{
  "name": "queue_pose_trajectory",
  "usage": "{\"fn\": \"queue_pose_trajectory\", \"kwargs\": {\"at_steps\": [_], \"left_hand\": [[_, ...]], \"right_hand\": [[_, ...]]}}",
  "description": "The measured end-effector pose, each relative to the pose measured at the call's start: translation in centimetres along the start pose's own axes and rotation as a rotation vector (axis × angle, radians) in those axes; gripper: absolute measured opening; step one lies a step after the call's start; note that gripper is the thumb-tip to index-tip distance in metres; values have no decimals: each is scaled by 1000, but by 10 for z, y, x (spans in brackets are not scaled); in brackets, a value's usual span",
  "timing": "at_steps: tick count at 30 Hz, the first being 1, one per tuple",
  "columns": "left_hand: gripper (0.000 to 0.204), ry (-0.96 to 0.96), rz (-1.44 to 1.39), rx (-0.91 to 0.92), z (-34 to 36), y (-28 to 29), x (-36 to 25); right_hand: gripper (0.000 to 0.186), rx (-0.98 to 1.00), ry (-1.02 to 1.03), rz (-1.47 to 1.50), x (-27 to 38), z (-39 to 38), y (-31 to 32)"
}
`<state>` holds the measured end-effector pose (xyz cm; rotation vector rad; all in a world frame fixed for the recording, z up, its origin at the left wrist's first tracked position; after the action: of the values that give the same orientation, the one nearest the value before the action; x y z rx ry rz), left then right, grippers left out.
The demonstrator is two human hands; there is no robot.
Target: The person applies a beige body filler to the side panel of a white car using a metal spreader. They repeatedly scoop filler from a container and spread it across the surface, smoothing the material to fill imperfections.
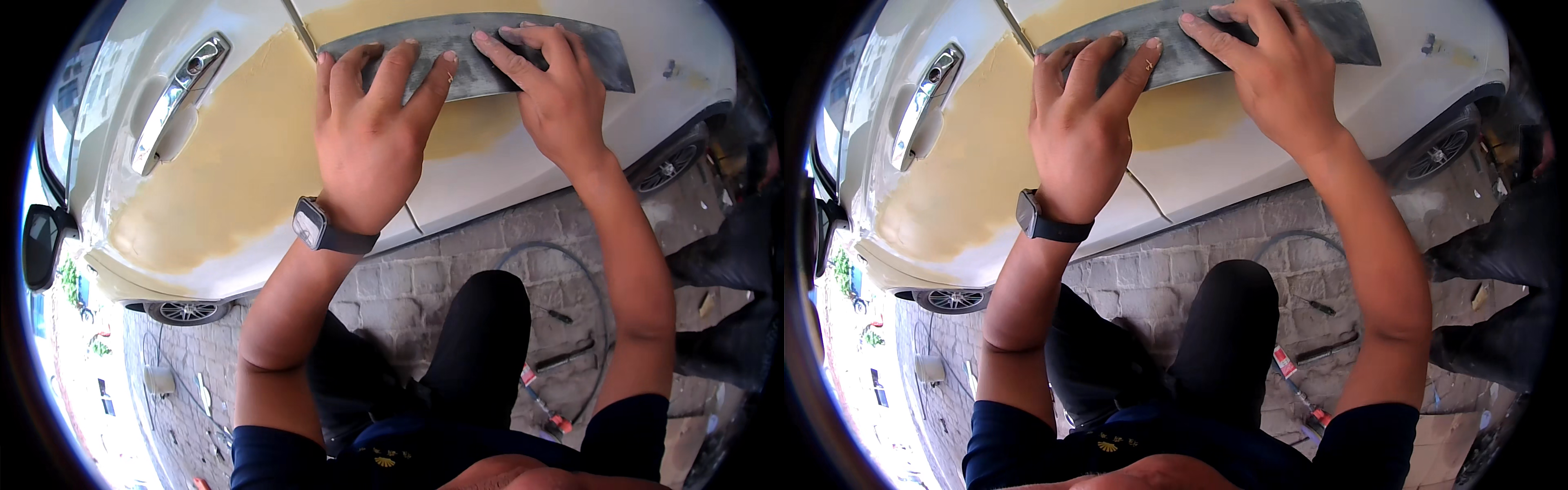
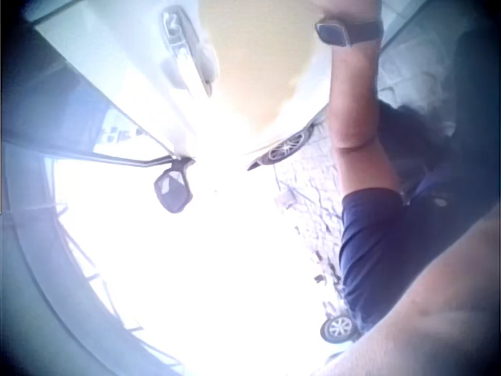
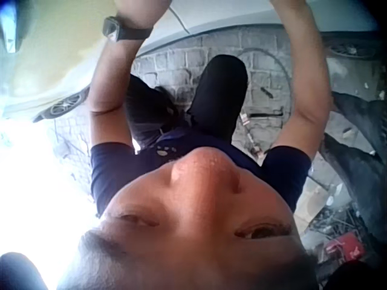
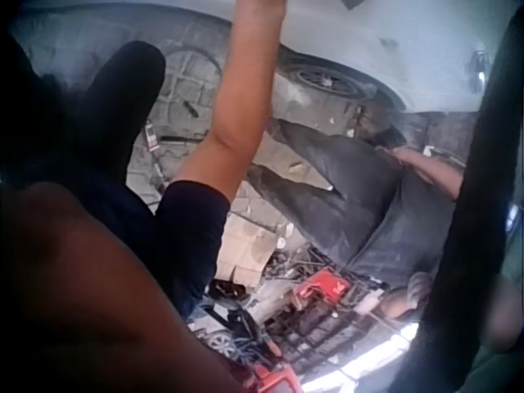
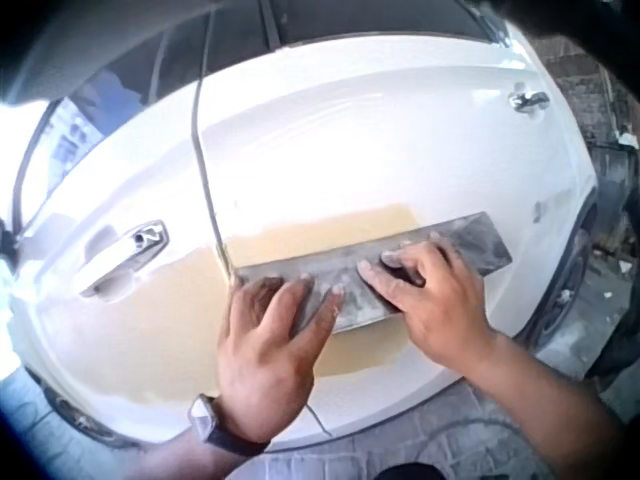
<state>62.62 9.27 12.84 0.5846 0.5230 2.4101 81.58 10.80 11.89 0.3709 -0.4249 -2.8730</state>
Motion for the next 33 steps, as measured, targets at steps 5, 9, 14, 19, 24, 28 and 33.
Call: {"fn": "queue_pose_trajectory", "kwargs": {"at_steps": [5, 9, 14, 19, 24, 28, 33], "left_hand": [[58, 61, -1, 49, -31, -13, -12], [59, 79, -22, 67, -53, -26, -20], [60, 120, -55, 100, -82, -41, -28], [58, 151, -85, 130, -103, -54, -40], [55, 193, -115, 160, -128, -67, -52], [56, 264, -175, 266, -143, -70, -66], [54, 284, -324, 299, -117, -30, -70]], "right_hand": [[66, -20, 43, -28, 10, -31, -13], [48, -108, 57, -69, 7, -61, -30], [45, -70, 33, -39, 14, -92, -40], [42, -27, 1, -36, 20, -123, -49], [42, 32, -10, -17, 26, -154, -57], [42, 118, -4, 8, 30, -174, -55], [40, 143, -2, 67, 22, -144, -17]]}}
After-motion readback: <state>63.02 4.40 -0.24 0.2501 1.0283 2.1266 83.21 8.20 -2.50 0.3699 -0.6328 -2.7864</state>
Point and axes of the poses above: each hand's wrist, its own z-axis towards the middle knuckle, its own y-axis out of the back of the hand, x = y × z, the point moved 5 cm from there along z, towards the middle knuckle, and after that the axes turned 14 degrees about -z, right-handed, at the moved point
